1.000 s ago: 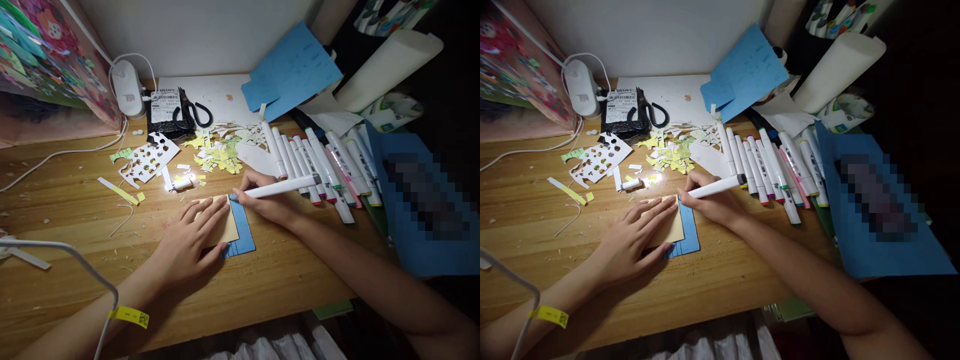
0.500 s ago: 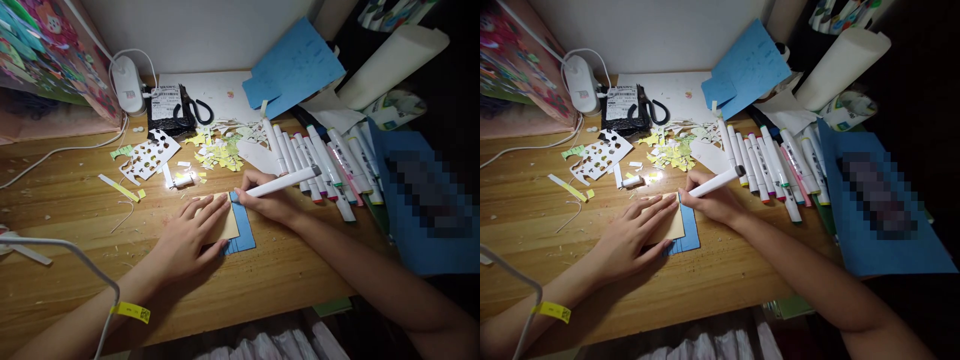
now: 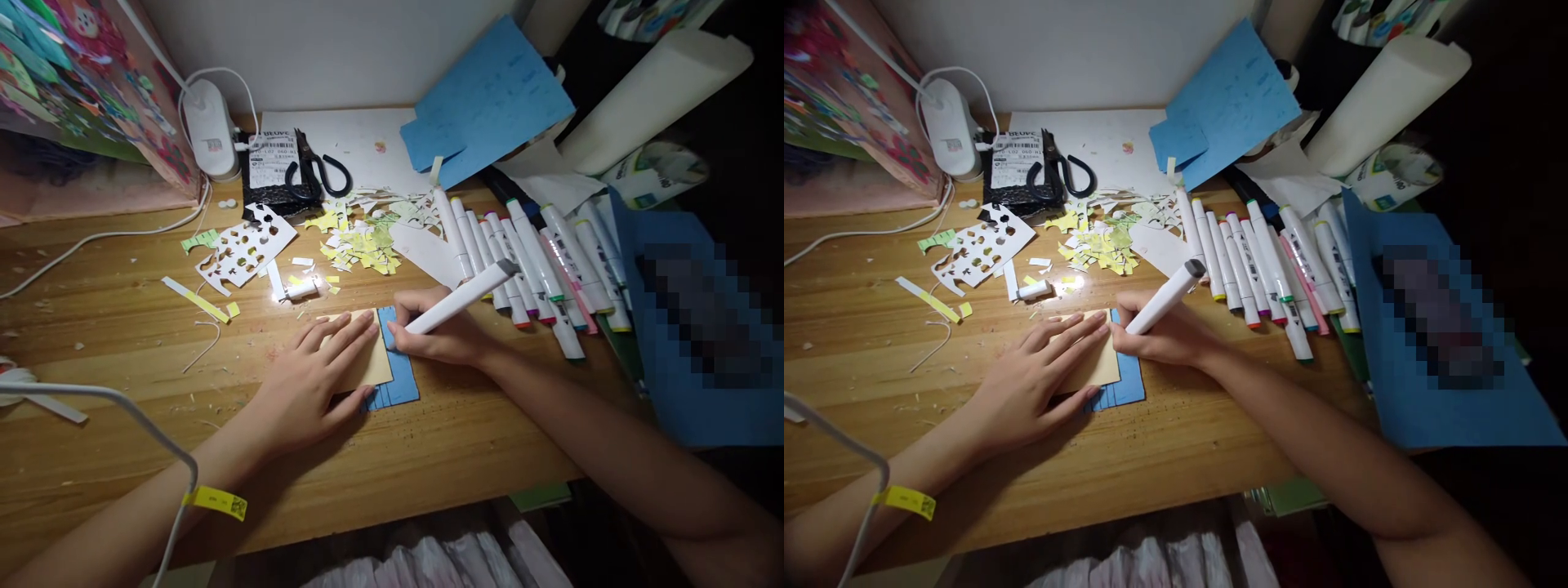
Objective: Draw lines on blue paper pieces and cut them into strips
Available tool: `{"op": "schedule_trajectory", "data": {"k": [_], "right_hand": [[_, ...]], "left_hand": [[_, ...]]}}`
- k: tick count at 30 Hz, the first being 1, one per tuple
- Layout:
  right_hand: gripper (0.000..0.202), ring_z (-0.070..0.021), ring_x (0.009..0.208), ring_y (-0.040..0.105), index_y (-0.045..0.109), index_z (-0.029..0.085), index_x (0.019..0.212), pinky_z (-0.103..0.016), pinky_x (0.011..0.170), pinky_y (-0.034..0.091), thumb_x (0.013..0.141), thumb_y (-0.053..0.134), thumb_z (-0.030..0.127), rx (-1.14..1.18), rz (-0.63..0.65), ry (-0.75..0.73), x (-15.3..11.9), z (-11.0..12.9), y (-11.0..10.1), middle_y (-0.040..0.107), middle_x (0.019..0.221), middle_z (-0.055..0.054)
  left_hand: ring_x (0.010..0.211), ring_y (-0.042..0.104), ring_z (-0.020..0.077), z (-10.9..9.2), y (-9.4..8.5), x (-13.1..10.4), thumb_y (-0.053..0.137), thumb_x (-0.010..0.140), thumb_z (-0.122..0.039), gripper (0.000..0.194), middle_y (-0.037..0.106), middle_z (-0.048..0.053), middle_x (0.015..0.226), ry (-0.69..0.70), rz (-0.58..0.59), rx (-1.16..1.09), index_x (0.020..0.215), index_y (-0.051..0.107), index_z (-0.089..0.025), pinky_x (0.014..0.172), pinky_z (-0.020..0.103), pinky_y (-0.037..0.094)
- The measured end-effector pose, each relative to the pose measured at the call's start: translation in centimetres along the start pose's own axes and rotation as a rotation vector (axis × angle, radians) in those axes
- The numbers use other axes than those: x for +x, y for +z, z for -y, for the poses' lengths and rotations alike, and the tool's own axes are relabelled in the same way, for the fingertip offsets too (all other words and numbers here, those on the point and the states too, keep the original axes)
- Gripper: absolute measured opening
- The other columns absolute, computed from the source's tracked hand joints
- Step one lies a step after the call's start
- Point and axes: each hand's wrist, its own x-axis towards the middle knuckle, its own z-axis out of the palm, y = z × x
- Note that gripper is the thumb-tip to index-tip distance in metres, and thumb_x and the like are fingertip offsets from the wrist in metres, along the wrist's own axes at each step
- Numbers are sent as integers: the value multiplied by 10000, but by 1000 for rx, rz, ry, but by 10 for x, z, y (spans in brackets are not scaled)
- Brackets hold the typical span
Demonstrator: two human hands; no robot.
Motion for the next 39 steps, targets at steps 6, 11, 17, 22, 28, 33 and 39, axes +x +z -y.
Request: {"op": "schedule_trajectory", "data": {"k": [6, 11, 17, 22, 28, 33, 39], "right_hand": [[253, -76, 480, 370, 415, 185, 569, -212, 457, 275, 762, 568, 239, -10, 114, -32, -1, 4, -2, 433, 509, 53], [239, -76, 484, 381, 422, 185, 562, -214, 469, 282, 743, 574, 214, -6, 180, -108, -2, 3, -3, 449, 511, 55], [236, -70, 479, 373, 426, 183, 552, -209, 463, 282, 726, 587, 196, 8, 214, -127, -1, 3, -2, 459, 511, 55], [246, -74, 481, 392, 435, 183, 548, -210, 465, 293, 746, 579, 211, 7, 232, -119, -2, 3, -3, 477, 512, 48], [240, -78, 479, 389, 431, 187, 549, -217, 461, 288, 741, 573, 216, 2, 208, -87, -2, 5, -3, 467, 506, 48], [261, -75, 455, 348, 387, 195, 550, -228, 445, 252, 758, 541, 234, -62, 60, -33, 0, 9, -2, 412, 490, 54], [251, -84, 501, 374, 417, 194, 609, -230, 468, 271, 799, 555, 283, -74, -58, 9, -1, 6, 0, 435, 542, 49]], "left_hand": [[1316, 303, 283, 0, 0, 0, 419, 912, -422, 597, 314, 24, 1490, 7, -10, -4, 1444, 258, -204, 1079, 458, 285], [1310, 317, 298, 1, 1, 0, 424, 906, -430, 611, 319, 22, 1488, 11, -21, -20, 1454, 238, -232, 1071, 475, 291], [1313, 309, 280, 1, 0, 0, 420, 912, -432, 581, 303, 17, 1495, 3, -7, -5, 1436, 282, -223, 1083, 451, 274], [1320, 298, 277, 0, 0, 0, 416, 912, -447, 576, 301, 9, 1496, -7, -5, -5, 1433, 286, -238, 1078, 451, 275], [1330, 286, 270, 1, 1, -1, 409, 913, -448, 585, 291, 8, 1500, -1, -1, 4, 1440, 267, -235, 1082, 449, 265], [1334, 274, 259, 1, 1, 0, 408, 915, -446, 582, 290, 4, 1501, -5, 7, 6, 1433, 282, -215, 1092, 433, 250], [1325, 284, 274, 1, 1, 0, 416, 913, -440, 586, 304, 0, 1495, -3, 0, -17, 1442, 264, -237, 1083, 452, 262]]}}
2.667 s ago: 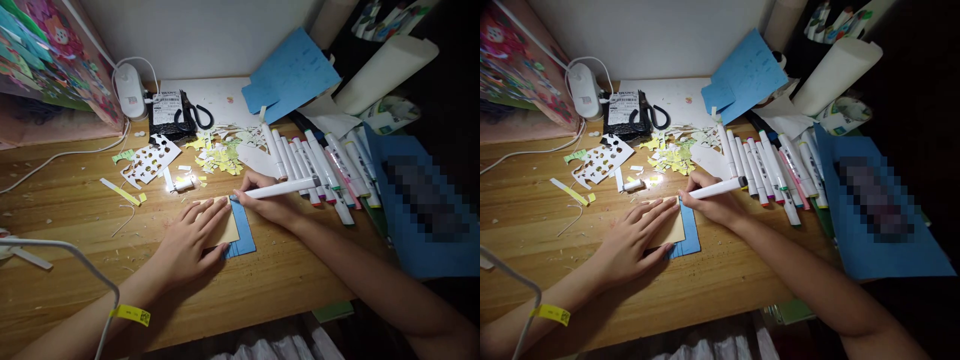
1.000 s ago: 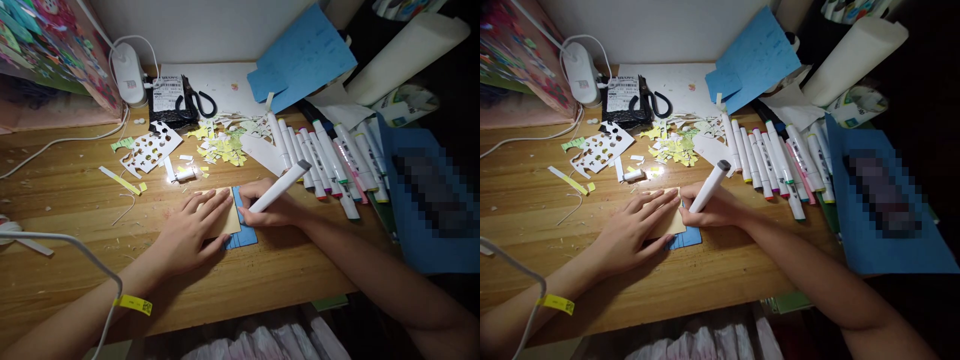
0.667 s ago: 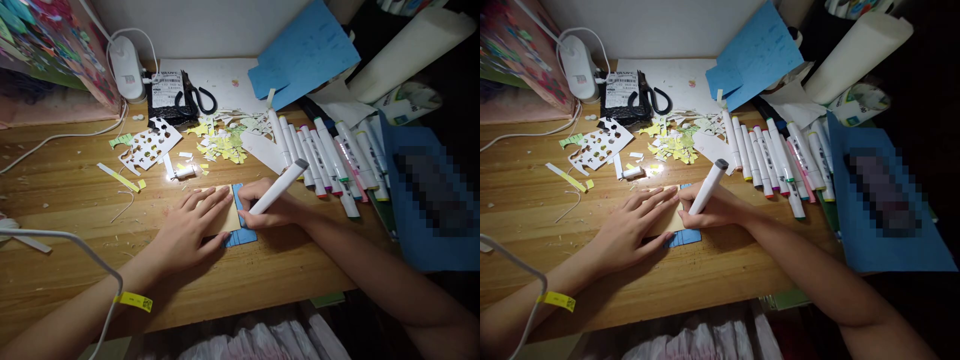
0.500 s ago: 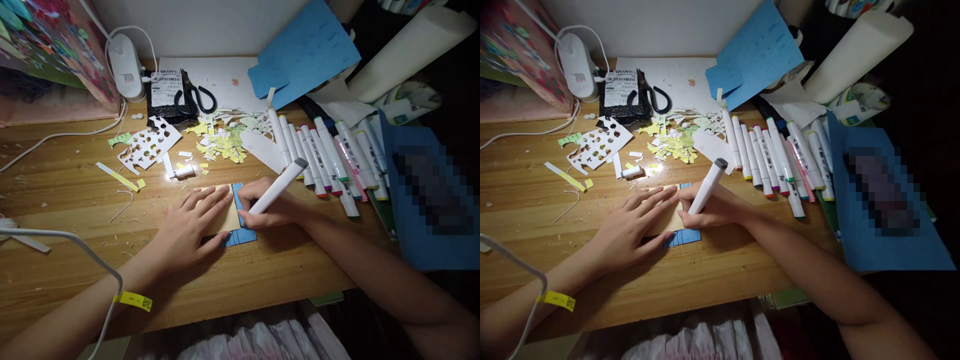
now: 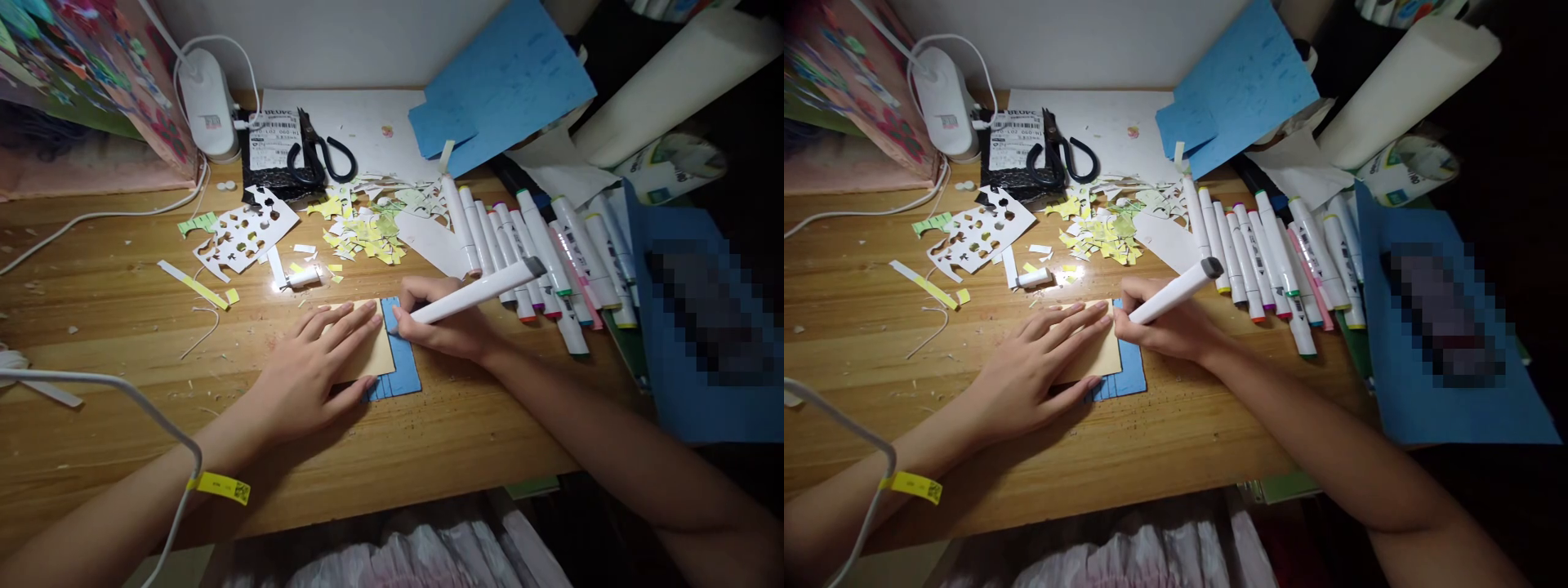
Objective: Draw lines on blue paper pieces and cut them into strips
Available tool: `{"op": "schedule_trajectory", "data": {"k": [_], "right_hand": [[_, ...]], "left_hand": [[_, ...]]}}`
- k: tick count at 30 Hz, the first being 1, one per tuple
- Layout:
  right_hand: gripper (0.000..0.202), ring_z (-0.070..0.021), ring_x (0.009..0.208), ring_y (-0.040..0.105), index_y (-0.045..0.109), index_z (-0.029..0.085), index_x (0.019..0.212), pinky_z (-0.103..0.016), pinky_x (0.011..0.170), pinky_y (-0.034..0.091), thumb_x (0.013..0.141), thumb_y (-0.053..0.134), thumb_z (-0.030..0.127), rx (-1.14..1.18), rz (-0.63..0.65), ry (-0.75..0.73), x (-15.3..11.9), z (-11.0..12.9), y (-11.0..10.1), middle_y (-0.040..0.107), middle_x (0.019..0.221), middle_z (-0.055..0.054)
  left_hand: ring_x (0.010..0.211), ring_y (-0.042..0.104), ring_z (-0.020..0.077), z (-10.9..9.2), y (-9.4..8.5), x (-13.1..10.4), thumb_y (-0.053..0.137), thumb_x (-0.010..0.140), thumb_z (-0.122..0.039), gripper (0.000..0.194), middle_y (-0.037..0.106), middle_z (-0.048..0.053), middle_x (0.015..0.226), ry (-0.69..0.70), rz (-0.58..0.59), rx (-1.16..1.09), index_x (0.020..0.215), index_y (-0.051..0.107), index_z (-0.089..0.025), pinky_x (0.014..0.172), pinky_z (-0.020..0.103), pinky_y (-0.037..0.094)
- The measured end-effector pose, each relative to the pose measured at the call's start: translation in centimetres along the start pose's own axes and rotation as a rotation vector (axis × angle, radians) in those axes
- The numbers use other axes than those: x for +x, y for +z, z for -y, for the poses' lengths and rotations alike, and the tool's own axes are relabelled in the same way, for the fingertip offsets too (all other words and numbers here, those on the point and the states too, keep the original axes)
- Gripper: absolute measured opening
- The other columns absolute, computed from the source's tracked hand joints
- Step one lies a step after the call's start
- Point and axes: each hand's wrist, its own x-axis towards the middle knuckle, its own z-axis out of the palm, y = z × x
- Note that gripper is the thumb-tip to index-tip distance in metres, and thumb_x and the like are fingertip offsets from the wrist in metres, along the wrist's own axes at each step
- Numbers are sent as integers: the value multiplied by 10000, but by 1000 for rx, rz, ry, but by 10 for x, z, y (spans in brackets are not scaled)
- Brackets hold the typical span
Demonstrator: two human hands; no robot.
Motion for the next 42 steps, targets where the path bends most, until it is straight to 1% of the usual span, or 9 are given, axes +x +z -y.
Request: {"op": "schedule_trajectory", "data": {"k": [5, 13, 17, 22, 26, 30, 33, 42], "right_hand": [[251, -82, 504, 354, 424, 196, 630, -235, 468, 258, 811, 571, 288, 39, -68, 22, 0, 0, 1, 431, 552, 55], [237, -78, 516, 368, 440, 192, 664, -226, 495, 292, 812, 594, 293, 121, -159, -32, 0, 0, 2, 440, 588, 57], [231, -78, 518, 382, 425, 190, 668, -220, 486, 308, 846, 544, 279, 240, -141, -5, 1, -2, 2, 436, 596, 52], [220, -78, 513, 394, 423, 188, 660, -218, 485, 322, 840, 532, 251, 270, -127, 26, 2, -3, 3, 445, 592, 50], [217, -84, 533, 420, 426, 188, 671, -221, 503, 332, 839, 541, 264, 260, -130, 24, 1, -5, 4, 462, 604, 47], [222, -81, 520, 389, 417, 190, 663, -216, 487, 311, 833, 544, 256, 223, -120, 14, 0, -5, 4, 439, 584, 54], [215, -80, 515, 367, 415, 190, 652, -214, 476, 300, 821, 541, 234, 192, -115, 19, 0, -4, 3, 418, 572, 58], [205, -74, 507, 379, 405, 190, 639, -201, 471, 298, 797, 535, 204, 167, -101, -6, 1, -1, 2, 428, 569, 59]], "left_hand": [[1325, 282, 270, -1, 0, 0, 411, 915, -439, 591, 303, -2, 1495, -1, 5, 14, 1447, 254, -234, 1087, 439, 257], [1325, 282, 271, -1, 0, 0, 415, 915, -435, 603, 299, 15, 1497, 6, 1, 52, 1450, 251, -210, 1085, 436, 260], [1327, 287, 262, -1, 1, -1, 417, 913, -434, 609, 299, 32, 1497, 19, -20, 82, 1447, 260, -187, 1085, 427, 264], [1299, 341, 279, -10, 3, -8, 435, 902, -416, 600, 340, 68, 1475, 39, -42, 136, 1421, 319, -139, 1061, 434, 303], [1253, 408, 290, -25, 6, -19, 457, 890, -378, 576, 402, 102, 1436, 80, -91, 181, 1379, 384, -83, 1033, 425, 342], [1206, 461, 293, -36, 8, -24, 469, 881, -345, 566, 450, 128, 1397, 109, -106, 226, 1351, 411, -36, 1007, 409, 376], [1197, 474, 298, -39, 9, -25, 462, 889, -335, 551, 455, 130, 1392, 134, -105, 255, 1345, 420, -28, 1001, 413, 384], [1174, 498, 300, -41, 10, -27, 456, 899, -353, 545, 472, 135, 1377, 154, -117, 257, 1330, 441, -21, 985, 409, 403]]}}
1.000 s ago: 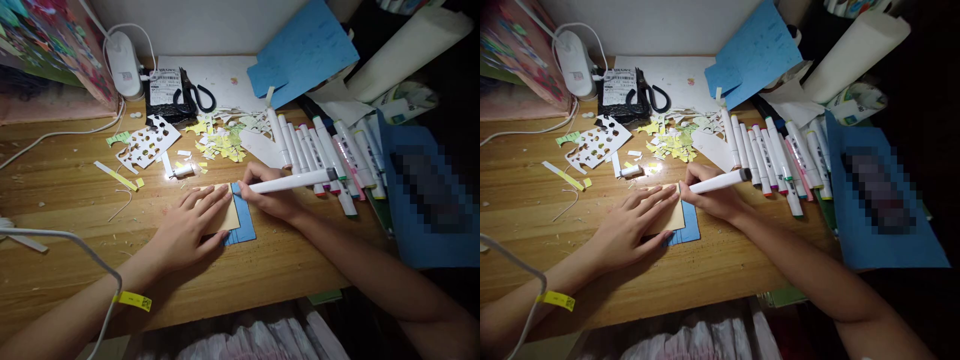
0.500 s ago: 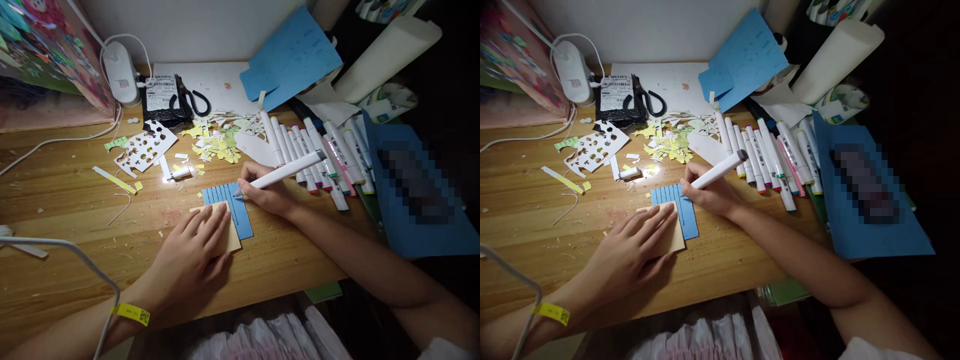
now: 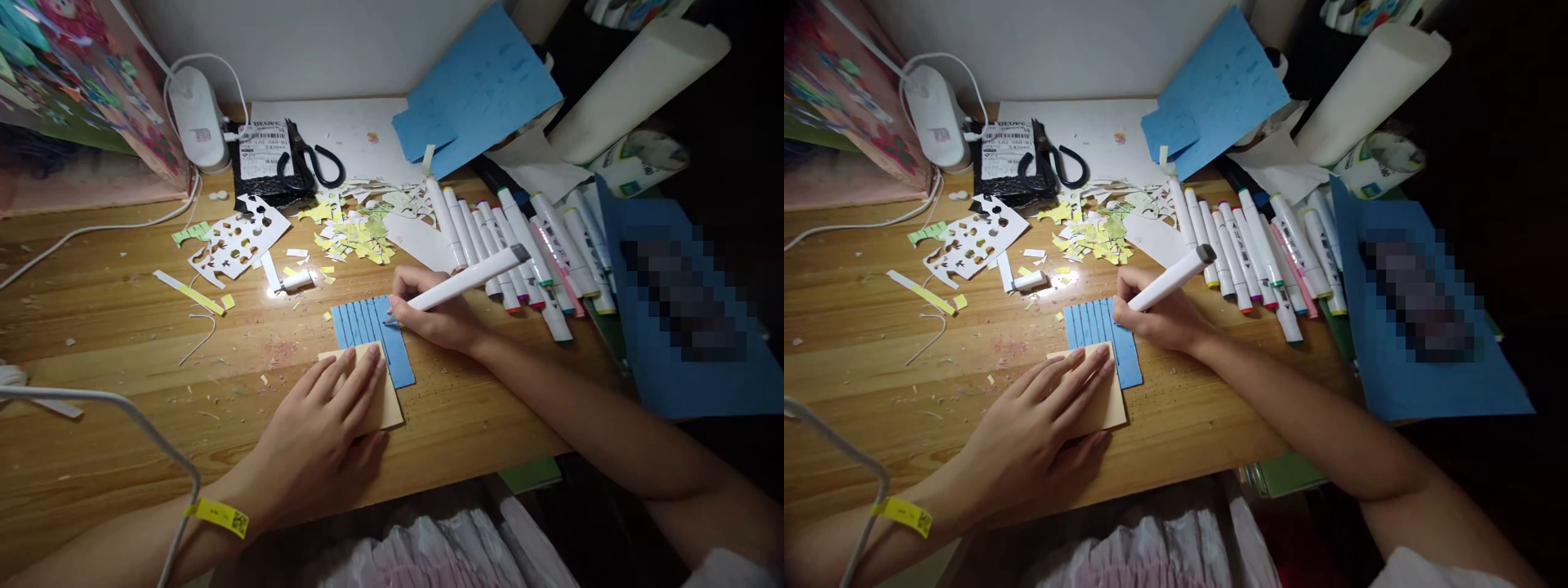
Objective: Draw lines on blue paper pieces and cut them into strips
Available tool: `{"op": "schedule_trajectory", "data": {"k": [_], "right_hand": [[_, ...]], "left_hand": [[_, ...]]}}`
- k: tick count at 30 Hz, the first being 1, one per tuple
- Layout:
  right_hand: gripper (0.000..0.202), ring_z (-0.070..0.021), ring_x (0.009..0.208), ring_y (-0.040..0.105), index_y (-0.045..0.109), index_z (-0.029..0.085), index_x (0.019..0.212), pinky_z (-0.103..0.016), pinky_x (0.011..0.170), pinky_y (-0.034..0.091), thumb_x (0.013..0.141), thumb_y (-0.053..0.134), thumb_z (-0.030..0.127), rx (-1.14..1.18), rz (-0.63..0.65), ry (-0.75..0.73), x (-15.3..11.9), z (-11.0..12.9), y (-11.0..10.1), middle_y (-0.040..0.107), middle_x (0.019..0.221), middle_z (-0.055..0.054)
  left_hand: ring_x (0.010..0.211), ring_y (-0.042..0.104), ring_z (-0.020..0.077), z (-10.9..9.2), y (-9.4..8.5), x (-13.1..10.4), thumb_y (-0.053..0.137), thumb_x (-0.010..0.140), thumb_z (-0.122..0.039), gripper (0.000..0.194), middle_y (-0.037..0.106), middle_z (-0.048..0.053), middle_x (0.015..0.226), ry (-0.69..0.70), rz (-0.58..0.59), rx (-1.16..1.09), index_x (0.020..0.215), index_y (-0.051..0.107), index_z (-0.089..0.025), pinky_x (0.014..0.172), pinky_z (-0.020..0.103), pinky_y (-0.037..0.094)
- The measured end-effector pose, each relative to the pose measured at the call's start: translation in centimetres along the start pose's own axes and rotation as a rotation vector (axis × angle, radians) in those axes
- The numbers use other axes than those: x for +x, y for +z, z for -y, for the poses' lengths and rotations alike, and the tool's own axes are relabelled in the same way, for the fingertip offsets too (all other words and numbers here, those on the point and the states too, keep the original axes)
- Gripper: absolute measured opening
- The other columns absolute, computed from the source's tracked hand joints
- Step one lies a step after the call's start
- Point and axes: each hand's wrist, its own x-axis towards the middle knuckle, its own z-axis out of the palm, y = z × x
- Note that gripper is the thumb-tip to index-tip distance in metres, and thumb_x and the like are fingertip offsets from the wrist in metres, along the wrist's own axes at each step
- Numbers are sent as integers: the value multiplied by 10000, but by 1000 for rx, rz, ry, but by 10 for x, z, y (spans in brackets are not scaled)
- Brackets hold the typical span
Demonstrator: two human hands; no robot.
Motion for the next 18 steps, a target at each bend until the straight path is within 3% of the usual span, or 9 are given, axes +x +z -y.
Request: {"op": "schedule_trajectory", "data": {"k": [5, 11, 18], "right_hand": [[207, -72, 472, 349, 390, 194, 606, -200, 443, 267, 767, 520, 189, -58, 34, -49, -2, 3, 0, 407, 524, 61], [237, -75, 463, 326, 303, 211, 569, -217, 463, 257, 718, 479, 160, -112, 202, -242, -6, 6, 5, 369, 506, 56], [244, -83, 465, 326, 286, 216, 569, -222, 465, 261, 699, 482, 150, -117, 218, -230, -7, 6, 5, 366, 504, 55]], "left_hand": [[1184, 493, 291, 0, 1, 1, 450, 904, -351, 541, 467, 126, 1383, -3, 2, -11, 1340, 431, -31, 1001, 407, 391], [1182, 495, 294, 0, 1, -1, 473, 893, -367, 545, 490, 126, 1364, -1, -18, -27, 1324, 451, -35, 995, 411, 396], [1193, 487, 299, 0, 1, 1, 475, 894, -353, 538, 475, 130, 1376, 0, -13, -33, 1332, 440, -42, 1003, 417, 393]]}}
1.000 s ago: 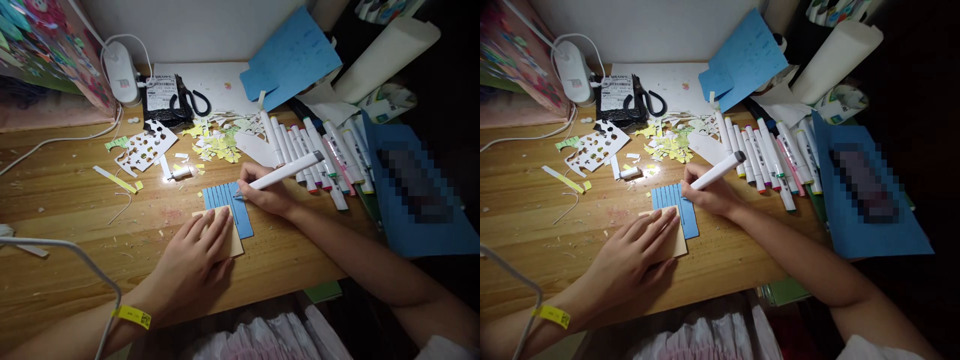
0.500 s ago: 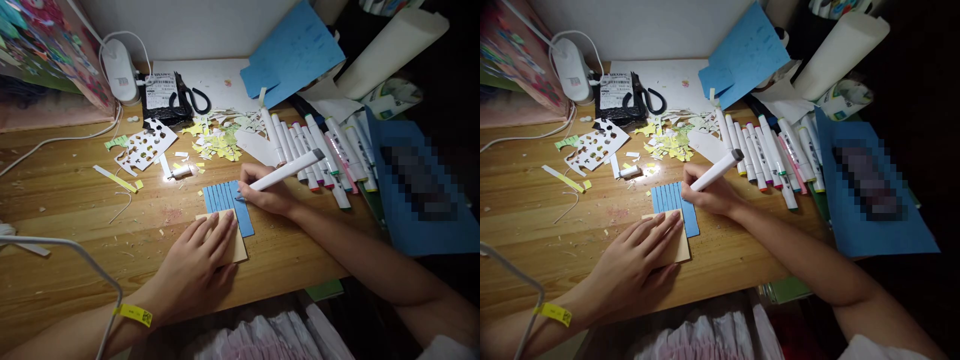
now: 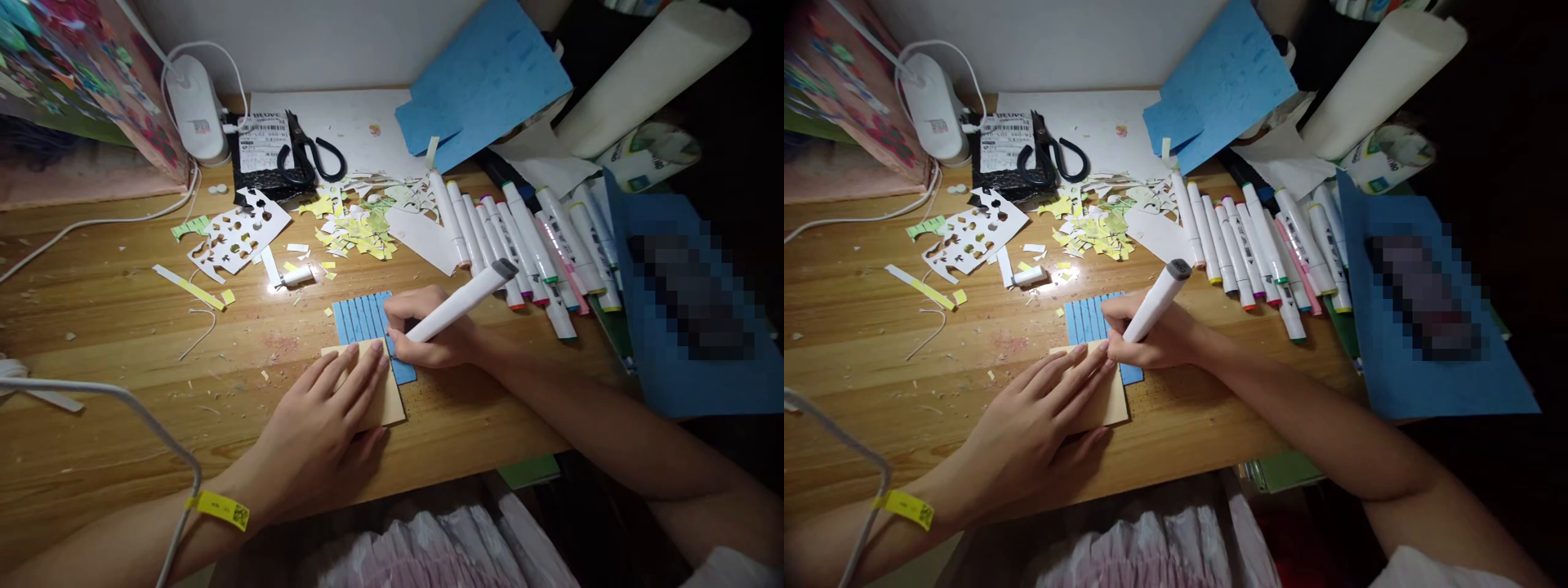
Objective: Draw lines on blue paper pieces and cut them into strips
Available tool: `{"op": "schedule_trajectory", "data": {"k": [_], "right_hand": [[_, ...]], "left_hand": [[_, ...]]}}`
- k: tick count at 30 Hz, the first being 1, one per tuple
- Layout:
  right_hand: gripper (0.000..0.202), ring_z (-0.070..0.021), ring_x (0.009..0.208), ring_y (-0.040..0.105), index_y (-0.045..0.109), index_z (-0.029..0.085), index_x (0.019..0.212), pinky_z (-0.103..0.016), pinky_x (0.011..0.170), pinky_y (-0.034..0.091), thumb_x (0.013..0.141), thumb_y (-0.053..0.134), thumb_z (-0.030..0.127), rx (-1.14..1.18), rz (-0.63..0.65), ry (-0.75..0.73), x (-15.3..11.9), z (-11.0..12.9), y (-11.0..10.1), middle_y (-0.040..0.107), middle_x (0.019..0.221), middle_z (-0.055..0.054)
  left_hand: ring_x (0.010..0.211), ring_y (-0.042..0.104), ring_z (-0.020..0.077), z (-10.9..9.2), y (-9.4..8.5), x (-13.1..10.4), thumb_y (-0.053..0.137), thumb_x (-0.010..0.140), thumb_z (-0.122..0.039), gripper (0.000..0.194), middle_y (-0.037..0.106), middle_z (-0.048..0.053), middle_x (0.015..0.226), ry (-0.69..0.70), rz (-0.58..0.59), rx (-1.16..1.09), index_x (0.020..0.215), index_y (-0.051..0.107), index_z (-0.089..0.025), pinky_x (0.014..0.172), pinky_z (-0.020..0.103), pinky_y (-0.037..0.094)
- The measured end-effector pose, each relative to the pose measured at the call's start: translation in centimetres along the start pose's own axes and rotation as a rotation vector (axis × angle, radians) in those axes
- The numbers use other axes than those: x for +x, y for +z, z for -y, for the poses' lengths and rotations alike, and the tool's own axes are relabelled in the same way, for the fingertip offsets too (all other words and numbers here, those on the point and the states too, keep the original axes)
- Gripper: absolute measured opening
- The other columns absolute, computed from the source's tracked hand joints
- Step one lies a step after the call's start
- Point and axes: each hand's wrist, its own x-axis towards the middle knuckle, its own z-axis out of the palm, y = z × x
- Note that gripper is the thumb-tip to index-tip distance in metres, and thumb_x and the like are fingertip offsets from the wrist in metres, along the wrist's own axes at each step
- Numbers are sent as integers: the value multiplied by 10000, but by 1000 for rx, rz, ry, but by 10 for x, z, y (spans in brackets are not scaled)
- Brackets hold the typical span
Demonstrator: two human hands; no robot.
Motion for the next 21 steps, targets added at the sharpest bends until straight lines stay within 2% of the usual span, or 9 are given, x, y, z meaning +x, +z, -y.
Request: {"op": "schedule_trajectory", "data": {"k": [13, 21], "right_hand": [[255, -93, 485, 307, 284, 218, 574, -235, 490, 259, 727, 488, 197, -28, 13, -95, -1, -1, 3, 341, 512, 53], [200, -103, 485, 342, 287, 226, 576, -235, 493, 282, 691, 445, 185, -20, 140, -148, 0, 4, 2, 358, 514, 44]], "left_hand": [[1170, 503, 304, 0, -2, 0, 505, 877, -341, 532, 512, 141, 1339, -11, -5, -39, 1306, 456, -30, 987, 422, 413], [1162, 504, 301, 3, -3, 2, 489, 884, -367, 501, 519, 121, 1336, -18, 22, -60, 1286, 483, -68, 969, 426, 422]]}}
